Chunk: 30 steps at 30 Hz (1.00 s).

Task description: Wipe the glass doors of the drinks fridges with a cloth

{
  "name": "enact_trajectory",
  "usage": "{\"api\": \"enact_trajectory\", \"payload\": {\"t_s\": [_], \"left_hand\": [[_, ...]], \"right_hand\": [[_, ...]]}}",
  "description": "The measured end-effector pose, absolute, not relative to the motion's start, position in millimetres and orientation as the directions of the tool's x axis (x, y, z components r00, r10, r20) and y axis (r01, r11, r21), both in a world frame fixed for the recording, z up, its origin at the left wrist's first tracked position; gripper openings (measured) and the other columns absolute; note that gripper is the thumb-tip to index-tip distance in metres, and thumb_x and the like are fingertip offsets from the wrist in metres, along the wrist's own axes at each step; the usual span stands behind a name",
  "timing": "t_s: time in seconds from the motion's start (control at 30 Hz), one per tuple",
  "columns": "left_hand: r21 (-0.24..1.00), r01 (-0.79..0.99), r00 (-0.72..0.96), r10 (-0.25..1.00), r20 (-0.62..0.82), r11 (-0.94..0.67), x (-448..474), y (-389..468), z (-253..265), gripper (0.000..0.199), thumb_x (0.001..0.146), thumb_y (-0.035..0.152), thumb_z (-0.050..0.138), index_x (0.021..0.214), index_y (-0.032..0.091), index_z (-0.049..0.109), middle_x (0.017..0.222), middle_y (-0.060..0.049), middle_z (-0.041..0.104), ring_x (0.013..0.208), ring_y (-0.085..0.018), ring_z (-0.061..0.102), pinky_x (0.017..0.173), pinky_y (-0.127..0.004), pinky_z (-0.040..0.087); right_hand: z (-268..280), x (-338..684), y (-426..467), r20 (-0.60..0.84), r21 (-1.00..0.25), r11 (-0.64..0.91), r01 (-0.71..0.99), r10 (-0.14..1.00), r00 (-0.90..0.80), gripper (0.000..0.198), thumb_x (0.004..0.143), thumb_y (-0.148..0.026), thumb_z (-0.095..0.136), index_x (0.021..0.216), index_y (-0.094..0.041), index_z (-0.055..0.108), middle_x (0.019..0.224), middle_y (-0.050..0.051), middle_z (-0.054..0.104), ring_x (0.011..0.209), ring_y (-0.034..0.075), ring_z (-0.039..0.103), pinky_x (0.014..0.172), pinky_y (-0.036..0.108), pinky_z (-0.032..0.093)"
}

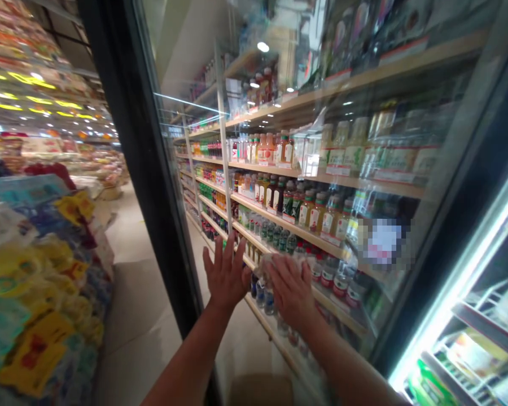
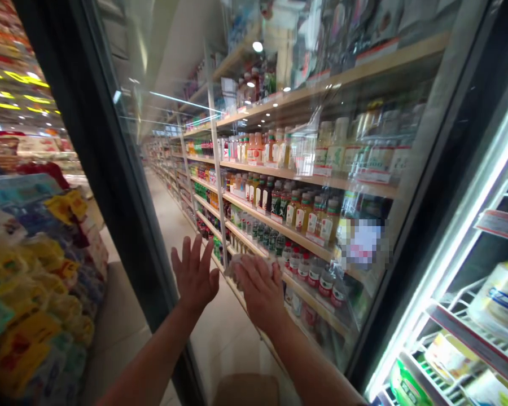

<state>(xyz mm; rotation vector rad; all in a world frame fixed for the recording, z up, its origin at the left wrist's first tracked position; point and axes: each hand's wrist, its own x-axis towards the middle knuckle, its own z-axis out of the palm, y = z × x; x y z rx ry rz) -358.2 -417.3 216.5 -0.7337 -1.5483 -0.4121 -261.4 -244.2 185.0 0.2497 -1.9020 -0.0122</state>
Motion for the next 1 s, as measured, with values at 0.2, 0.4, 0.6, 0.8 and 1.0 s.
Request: {"api": "enact_trajectory", "payload": {"t_s": [0.2,0.4,0.6,0.8,1.0], "left_hand": [[-0.175,0.648,0.016,0.216,0.976,0.742,-362.2,-416.2,218.6,0.061,0.107,0.041,0.032,0.165,0.023,0.024,0.166,-0.013,0.035,0.159,-0.029,0.017,0.129,-0.058,0.01],[-0.206,0.637,0.051,0.227,0.973,0.743,-364.3,-415.4,222.4,0.061,0.106,0.035,0.037,0.165,0.022,0.025,0.17,-0.011,0.026,0.16,-0.028,0.016,0.131,-0.054,0.008],[-0.175,0.645,0.012,0.219,0.976,0.744,-368.1,-413.8,221.9,0.065,0.104,0.031,0.043,0.165,0.026,0.023,0.17,-0.008,0.025,0.16,-0.028,0.015,0.131,-0.052,0.007],[-0.165,0.61,-0.011,0.217,0.976,0.775,-366.3,-415.1,220.6,0.067,0.102,0.027,0.046,0.165,0.027,0.023,0.17,-0.01,0.027,0.16,-0.028,0.015,0.13,-0.055,0.011],[-0.168,0.577,-0.012,0.215,0.977,0.799,-362.6,-414.0,221.0,0.066,0.1,0.023,0.049,0.163,0.023,0.028,0.169,-0.012,0.028,0.16,-0.029,0.016,0.129,-0.057,0.013]], "right_hand": [[214.0,-262.3,-217.4,0.974,0.04,0.998,-0.044,-0.049,-0.223,0.056,0.096,-0.016,0.049,0.152,-0.021,0.051,0.152,0.012,0.057,0.153,0.025,0.037,0.129,0.05,0.013],[184.1,-251.5,-198.7,0.951,0.104,0.99,-0.097,-0.127,-0.281,0.055,0.096,-0.014,0.051,0.15,-0.025,0.052,0.141,0.008,0.067,0.147,0.02,0.046,0.131,0.043,0.012],[216.2,-250.9,-159.7,0.983,0.006,1.0,-0.002,-0.006,-0.184,0.069,0.099,-0.017,0.05,0.164,-0.021,0.027,0.162,0.015,0.043,0.159,0.027,0.025,0.13,0.052,0.014],[170.2,-240.3,-147.7,0.975,0.066,0.995,-0.077,-0.081,-0.208,0.069,0.1,-0.017,0.051,0.164,-0.025,0.027,0.154,0.011,0.056,0.158,0.021,0.028,0.132,0.047,0.01],[207.9,-230.8,-95.9,0.992,-0.077,0.997,0.014,0.078,-0.101,0.064,0.102,-0.021,0.047,0.164,-0.021,0.028,0.162,0.017,0.043,0.158,0.03,0.028,0.127,0.057,0.02]]}}
